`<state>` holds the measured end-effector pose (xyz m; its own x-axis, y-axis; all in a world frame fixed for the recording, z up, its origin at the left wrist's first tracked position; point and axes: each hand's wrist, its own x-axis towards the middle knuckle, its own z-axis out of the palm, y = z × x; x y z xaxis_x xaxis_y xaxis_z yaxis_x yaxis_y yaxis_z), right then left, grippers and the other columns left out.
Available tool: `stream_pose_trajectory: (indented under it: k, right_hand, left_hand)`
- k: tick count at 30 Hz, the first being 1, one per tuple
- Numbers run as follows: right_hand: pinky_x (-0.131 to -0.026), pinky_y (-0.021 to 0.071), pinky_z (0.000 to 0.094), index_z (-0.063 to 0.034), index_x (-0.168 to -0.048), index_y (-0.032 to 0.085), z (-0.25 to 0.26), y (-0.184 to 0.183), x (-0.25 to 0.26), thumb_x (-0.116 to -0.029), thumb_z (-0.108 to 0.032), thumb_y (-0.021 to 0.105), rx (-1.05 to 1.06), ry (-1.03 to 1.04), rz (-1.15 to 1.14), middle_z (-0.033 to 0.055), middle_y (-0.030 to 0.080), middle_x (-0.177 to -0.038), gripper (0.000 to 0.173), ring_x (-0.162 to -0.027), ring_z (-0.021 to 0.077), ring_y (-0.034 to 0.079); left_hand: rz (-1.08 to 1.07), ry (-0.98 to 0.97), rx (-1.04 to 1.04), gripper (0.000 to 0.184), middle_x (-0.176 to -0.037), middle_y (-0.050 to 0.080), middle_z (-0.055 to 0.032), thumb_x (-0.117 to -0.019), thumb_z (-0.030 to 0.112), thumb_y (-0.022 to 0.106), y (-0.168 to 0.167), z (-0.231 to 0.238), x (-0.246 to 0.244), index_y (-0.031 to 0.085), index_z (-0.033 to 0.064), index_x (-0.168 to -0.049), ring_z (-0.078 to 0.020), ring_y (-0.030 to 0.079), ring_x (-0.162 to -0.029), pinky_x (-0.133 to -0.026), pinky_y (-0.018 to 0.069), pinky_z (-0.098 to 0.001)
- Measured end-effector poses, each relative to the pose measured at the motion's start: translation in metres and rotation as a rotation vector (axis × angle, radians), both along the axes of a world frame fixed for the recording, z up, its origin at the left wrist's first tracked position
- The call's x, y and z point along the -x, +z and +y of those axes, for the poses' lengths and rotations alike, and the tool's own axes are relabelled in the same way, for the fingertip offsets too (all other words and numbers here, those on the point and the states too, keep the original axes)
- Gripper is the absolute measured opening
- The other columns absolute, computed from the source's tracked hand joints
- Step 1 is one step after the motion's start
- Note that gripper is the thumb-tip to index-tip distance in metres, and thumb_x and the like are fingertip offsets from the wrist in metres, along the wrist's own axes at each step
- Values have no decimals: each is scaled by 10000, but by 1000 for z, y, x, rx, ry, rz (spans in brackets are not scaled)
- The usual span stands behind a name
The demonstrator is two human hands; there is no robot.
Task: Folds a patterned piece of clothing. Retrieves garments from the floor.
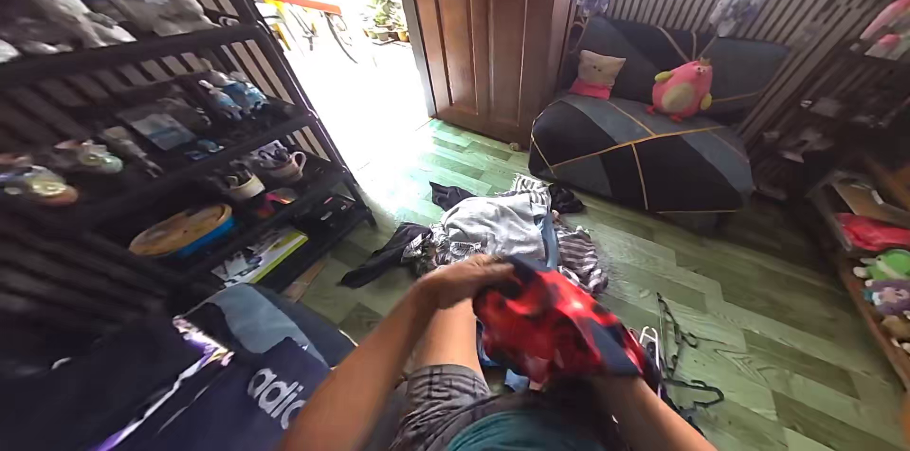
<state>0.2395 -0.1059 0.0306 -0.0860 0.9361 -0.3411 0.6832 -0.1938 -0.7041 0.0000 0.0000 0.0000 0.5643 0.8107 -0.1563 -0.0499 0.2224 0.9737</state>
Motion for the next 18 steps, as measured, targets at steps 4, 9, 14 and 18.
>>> stream_pose_trajectory:
  k: [4,9,14,18]
  right_hand:
    - [-772,592,277,-43,-1150,671,30,-14,-51,-1021,-196,594,-149,783,756,23,724,-957,215,-827,65,680]
    - [-826,581,265,-80,-1102,698,69,16,-37,-1072,-287,528,-687,684,845,-16,714,-1027,270,-925,42,668]
    - [-798,528,448,19,-993,681,102,12,-24,-1073,-246,388,-164,1002,150,105,674,-890,403,-867,190,658]
    - [-881,471,631,92,-1027,697,122,17,-42,-1114,-348,352,111,1065,-233,252,699,-987,566,-951,377,666]
  left_hand:
    - [312,517,25,274,-1034,717,-68,-1036,204,609,-43,53,45,632,26,-1244,-122,685,-890,-812,576,-328]
    - [252,-34,-409,242,-858,687,53,-1045,230,554,25,18,-12,711,51,-1004,-9,633,-795,-778,547,-248]
    - [160,-588,-765,285,-704,600,107,-1034,249,571,130,-18,-3,689,70,-847,67,539,-638,-573,446,-128]
    - [280,-396,-823,291,-687,585,141,-1051,279,558,152,-20,47,687,125,-840,80,530,-617,-546,427,-105]
